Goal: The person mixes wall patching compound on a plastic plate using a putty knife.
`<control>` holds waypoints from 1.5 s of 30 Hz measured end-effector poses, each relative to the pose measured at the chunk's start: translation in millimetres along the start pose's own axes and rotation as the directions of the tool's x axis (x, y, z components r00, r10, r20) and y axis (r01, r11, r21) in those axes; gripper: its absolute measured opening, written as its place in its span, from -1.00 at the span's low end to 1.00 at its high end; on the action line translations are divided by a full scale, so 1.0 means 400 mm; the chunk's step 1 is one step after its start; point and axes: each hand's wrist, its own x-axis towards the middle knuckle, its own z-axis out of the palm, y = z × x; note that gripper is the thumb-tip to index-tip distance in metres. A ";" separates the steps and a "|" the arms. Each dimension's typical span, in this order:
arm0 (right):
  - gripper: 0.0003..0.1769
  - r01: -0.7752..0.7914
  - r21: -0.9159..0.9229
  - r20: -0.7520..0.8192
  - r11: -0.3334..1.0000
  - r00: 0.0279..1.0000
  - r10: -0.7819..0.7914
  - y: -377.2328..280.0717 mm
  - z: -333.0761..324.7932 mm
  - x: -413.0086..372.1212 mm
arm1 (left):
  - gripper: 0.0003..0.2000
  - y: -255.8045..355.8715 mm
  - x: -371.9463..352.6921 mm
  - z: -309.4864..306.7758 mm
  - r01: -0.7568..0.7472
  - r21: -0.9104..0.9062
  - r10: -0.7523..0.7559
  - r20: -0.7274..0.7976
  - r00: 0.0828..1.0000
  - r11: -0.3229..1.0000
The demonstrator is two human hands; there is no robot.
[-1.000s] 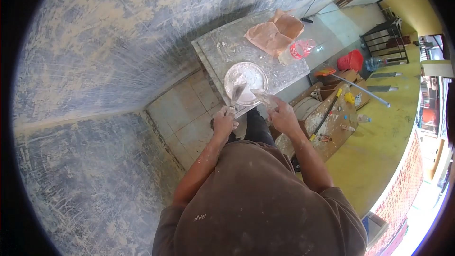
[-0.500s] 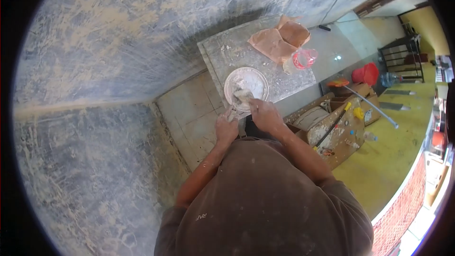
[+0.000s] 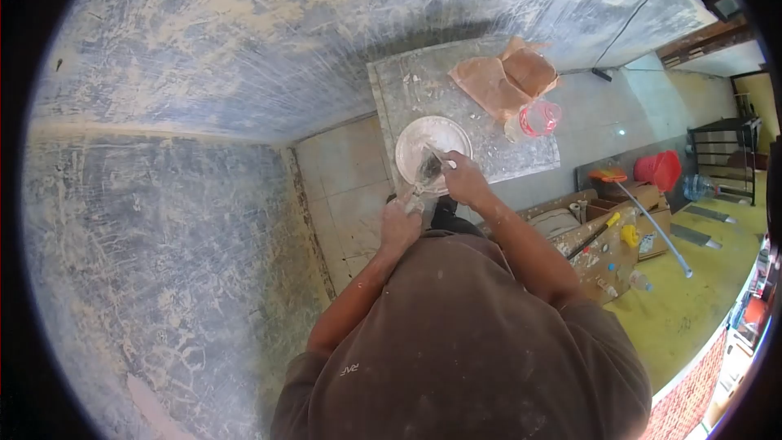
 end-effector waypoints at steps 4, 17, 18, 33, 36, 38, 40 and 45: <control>-0.65 0.064 0.023 0.130 0.998 0.989 -0.066 -0.049 -0.013 -0.102 | -0.47 -0.040 0.066 0.060 0.101 -0.072 -0.102 -0.016 0.995 0.992; -0.78 -0.582 0.757 0.524 0.297 0.812 0.257 -0.077 -0.077 0.032 | -0.51 0.036 0.000 0.032 -0.082 -0.149 0.067 -0.100 0.993 0.985; -0.77 -0.648 0.714 0.569 0.265 0.758 0.320 -0.084 -0.064 0.033 | -0.53 0.024 0.002 0.040 -0.113 -0.167 0.097 -0.105 0.990 0.979; -0.57 0.056 -0.301 -0.235 0.952 0.963 -0.131 -0.059 -0.086 -0.191 | -0.76 -0.131 0.104 -0.057 0.159 -0.452 -0.038 0.264 0.964 0.878; -0.49 -0.045 -0.266 -0.106 0.963 0.994 0.017 -0.105 -0.062 -0.218 | -0.89 -0.144 0.157 -0.143 0.341 -0.613 -0.004 0.482 0.876 0.713; -0.54 -0.276 0.232 0.066 0.933 0.961 0.268 -0.109 -0.040 -0.217 | -0.91 -0.163 0.191 -0.169 0.343 -0.611 0.064 0.544 0.837 0.713; -0.58 -0.308 0.264 0.101 0.914 0.951 0.291 -0.130 -0.034 -0.217 | -0.90 -0.178 0.210 -0.190 0.306 -0.583 0.124 0.582 0.804 0.753; -0.60 -0.164 0.198 -0.010 0.966 0.985 0.169 -0.131 -0.008 -0.236 | -0.88 -0.211 0.255 -0.231 0.305 -0.534 0.177 0.672 0.719 0.788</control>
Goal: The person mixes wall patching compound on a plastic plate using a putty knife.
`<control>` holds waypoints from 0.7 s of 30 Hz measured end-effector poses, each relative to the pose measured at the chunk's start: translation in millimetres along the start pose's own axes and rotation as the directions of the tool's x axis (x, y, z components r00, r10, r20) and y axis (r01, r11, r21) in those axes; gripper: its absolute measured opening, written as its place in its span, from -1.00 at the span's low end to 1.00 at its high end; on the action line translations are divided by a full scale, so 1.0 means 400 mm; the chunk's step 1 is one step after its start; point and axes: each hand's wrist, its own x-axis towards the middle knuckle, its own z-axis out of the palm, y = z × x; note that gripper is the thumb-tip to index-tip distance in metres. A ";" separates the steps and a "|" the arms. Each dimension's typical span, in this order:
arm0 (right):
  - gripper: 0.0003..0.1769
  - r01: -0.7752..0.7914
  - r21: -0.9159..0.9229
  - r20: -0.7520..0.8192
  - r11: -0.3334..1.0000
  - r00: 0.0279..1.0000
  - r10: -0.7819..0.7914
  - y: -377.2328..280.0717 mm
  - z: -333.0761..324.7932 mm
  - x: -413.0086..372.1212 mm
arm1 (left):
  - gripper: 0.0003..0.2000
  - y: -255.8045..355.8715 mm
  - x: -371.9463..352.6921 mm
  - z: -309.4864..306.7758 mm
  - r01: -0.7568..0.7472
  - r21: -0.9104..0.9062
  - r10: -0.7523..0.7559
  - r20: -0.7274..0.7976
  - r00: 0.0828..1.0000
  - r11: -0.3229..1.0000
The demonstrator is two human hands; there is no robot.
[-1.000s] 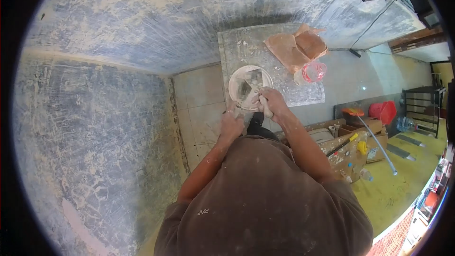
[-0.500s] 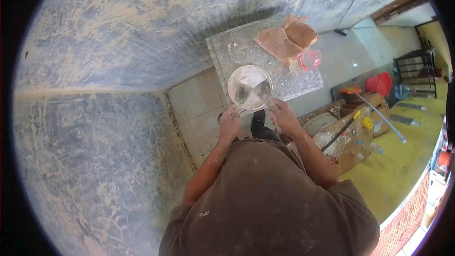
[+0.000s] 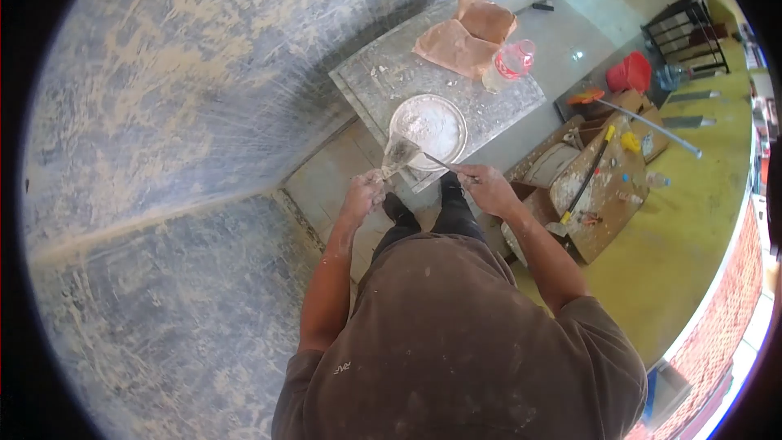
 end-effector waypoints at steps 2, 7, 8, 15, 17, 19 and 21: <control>-0.60 -0.086 0.020 -0.039 0.996 0.995 0.087 -0.027 -0.014 -0.008 | -0.87 0.004 0.012 -0.019 -0.010 -0.024 0.011 0.011 1.000 1.000; -0.60 -0.097 0.034 -0.032 0.995 0.995 0.098 -0.001 -0.014 -0.006 | -0.86 -0.001 0.023 -0.006 0.031 -0.017 -0.029 0.109 0.994 0.999; -0.60 -0.065 0.029 -0.049 0.997 0.997 0.067 0.002 -0.017 -0.002 | -0.86 -0.005 0.028 -0.003 0.031 -0.011 -0.030 0.111 0.993 0.999; -0.60 0.034 -0.042 0.143 0.999 0.989 -0.028 0.074 -0.084 0.146 | -0.76 -0.032 0.046 0.028 0.044 0.153 -0.065 0.132 0.989 0.987; -0.59 0.082 -0.087 0.206 0.993 0.977 -0.063 0.111 -0.068 0.225 | -0.75 -0.025 0.053 0.037 0.036 0.189 -0.052 0.081 0.995 0.981; -0.62 0.118 -0.083 0.149 0.990 0.983 -0.105 0.108 -0.066 0.231 | -0.76 -0.017 0.052 0.036 -0.059 0.087 0.059 0.005 0.998 0.994; -0.64 0.148 -0.081 0.103 0.986 0.985 -0.140 0.104 -0.057 0.204 | -0.76 0.002 0.019 0.018 -0.047 -0.015 0.046 -0.043 0.998 0.999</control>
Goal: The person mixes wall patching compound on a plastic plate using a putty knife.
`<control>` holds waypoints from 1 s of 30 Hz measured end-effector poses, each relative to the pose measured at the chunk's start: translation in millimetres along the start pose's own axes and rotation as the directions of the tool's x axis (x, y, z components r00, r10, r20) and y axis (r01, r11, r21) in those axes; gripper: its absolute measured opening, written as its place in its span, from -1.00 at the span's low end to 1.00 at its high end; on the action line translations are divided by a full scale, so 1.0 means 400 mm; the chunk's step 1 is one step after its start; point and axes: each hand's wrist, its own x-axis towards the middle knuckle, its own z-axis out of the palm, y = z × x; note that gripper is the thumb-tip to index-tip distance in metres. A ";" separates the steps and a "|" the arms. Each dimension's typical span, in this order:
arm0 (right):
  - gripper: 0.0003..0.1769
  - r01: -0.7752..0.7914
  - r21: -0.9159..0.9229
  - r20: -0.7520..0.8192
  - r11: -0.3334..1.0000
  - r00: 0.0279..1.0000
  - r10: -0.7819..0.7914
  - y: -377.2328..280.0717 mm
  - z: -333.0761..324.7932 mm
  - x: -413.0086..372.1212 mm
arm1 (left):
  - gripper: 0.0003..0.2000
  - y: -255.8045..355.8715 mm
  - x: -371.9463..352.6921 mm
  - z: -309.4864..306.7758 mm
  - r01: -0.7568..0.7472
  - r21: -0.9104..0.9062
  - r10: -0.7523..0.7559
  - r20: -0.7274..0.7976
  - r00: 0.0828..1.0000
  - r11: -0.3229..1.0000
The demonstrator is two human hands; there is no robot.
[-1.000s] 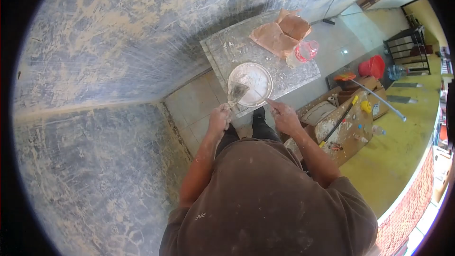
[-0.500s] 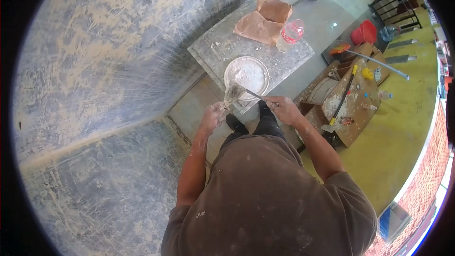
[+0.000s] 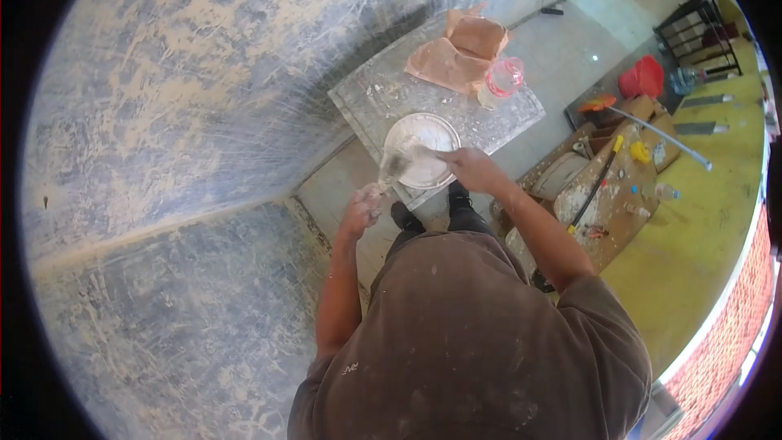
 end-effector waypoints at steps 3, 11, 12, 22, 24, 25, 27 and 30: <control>-0.64 -0.029 -0.336 -0.125 0.941 0.992 -0.014 -0.015 0.000 -0.073 | -0.78 0.007 -0.012 -0.045 -0.020 0.007 0.020 -0.090 0.996 1.000; -0.63 0.023 -0.536 -0.046 0.844 0.997 -0.057 -0.031 0.079 -0.061 | -0.69 0.059 0.252 -0.040 -0.049 0.812 0.481 -0.294 0.826 0.581; -0.63 0.023 -0.545 -0.045 0.838 0.997 -0.057 -0.041 0.102 -0.035 | -0.66 0.104 0.253 -0.016 0.019 0.804 0.450 -0.352 0.821 0.595; -0.63 -0.143 -0.586 -0.148 0.797 0.987 0.069 -0.134 0.180 -0.038 | -0.53 0.067 0.411 -0.077 -0.105 0.917 0.647 -0.188 0.739 0.386; -0.61 -0.221 -0.579 -0.219 0.785 0.969 0.111 -0.149 0.221 0.016 | -0.49 0.092 0.384 -0.068 -0.093 0.930 0.616 -0.159 0.771 0.357; -0.61 -0.220 -0.584 -0.213 0.781 0.970 0.115 -0.158 0.222 0.013 | -0.44 0.097 0.369 -0.063 -0.078 0.946 0.584 -0.128 0.802 0.314; -0.74 -0.245 -0.494 -0.355 0.834 0.933 0.064 -0.178 0.211 -0.006 | -0.47 0.085 0.348 -0.054 -0.082 0.936 0.661 -0.178 0.729 0.343; -0.72 -0.293 -0.488 -0.345 0.822 0.930 0.127 -0.178 0.207 -0.063 | -0.55 0.071 0.271 -0.012 -0.086 0.801 0.644 -0.406 0.649 0.592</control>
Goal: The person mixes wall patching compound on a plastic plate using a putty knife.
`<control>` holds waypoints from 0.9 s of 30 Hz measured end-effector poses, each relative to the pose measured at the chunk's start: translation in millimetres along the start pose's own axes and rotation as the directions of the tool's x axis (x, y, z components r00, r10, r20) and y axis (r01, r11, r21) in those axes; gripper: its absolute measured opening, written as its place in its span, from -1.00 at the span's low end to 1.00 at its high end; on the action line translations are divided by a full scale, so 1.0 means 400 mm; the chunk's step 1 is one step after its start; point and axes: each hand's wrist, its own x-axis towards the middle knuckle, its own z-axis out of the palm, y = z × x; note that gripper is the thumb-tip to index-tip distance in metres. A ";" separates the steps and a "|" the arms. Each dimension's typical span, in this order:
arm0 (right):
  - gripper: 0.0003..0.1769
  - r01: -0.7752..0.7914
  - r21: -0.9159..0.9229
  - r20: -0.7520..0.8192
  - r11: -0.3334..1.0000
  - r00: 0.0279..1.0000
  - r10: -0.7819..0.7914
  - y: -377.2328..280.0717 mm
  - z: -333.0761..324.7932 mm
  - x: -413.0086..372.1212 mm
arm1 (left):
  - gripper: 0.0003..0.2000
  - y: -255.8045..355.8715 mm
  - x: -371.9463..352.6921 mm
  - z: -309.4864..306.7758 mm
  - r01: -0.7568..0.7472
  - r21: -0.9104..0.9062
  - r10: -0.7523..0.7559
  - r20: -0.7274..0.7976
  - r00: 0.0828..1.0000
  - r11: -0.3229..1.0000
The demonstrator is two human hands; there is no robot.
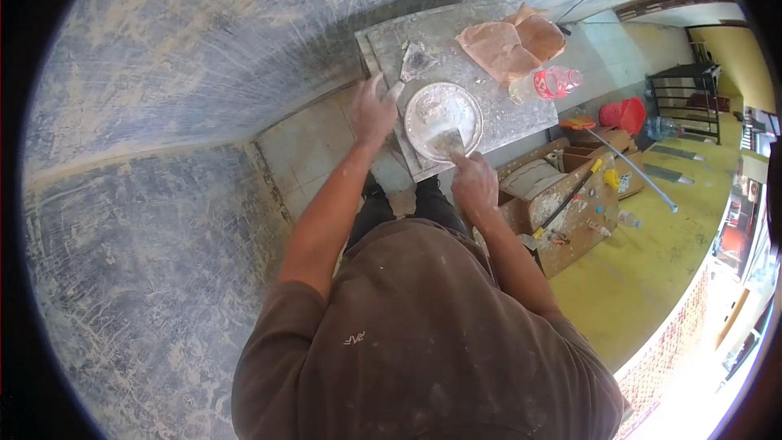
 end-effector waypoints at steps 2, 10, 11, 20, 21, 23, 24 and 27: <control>-0.70 0.015 0.029 -0.009 0.999 1.000 -0.015 0.004 0.030 -0.011 | -0.63 -0.004 -0.095 -0.014 0.188 -0.210 -0.177 0.070 0.982 0.959; -0.69 -0.069 0.037 -0.044 0.997 0.997 0.071 0.024 0.036 0.021 | -0.62 -0.003 -0.218 0.043 0.352 -0.279 -0.271 0.290 0.918 0.893; -0.69 -0.062 0.031 -0.045 0.998 0.997 0.064 0.054 0.027 0.010 | -0.62 -0.003 -0.215 0.051 0.338 -0.269 -0.267 0.269 0.925 0.902; -0.70 0.336 -0.069 0.126 0.939 0.937 -0.326 0.120 -0.060 0.204 | -0.62 -0.014 -0.211 0.083 0.300 -0.258 -0.257 0.187 0.948 0.918; -0.70 0.340 -0.068 0.123 0.938 0.936 -0.330 0.144 -0.077 0.212 | -0.60 -0.007 -0.202 0.075 0.332 -0.285 -0.283 0.202 0.938 0.899; -0.72 0.396 -0.056 0.152 0.917 0.911 -0.384 0.201 -0.113 0.226 | -0.59 -0.001 -0.186 0.055 0.308 -0.236 -0.252 0.239 0.938 0.922; -0.74 0.429 -0.067 0.163 0.901 0.895 -0.415 0.222 -0.115 0.237 | -0.58 -0.004 -0.183 0.053 0.282 -0.186 -0.224 0.281 0.933 0.941; -0.74 0.539 0.055 0.188 0.841 0.821 -0.539 0.244 -0.079 0.273 | -0.55 -0.019 -0.180 0.064 0.244 -0.139 -0.203 0.259 0.944 0.960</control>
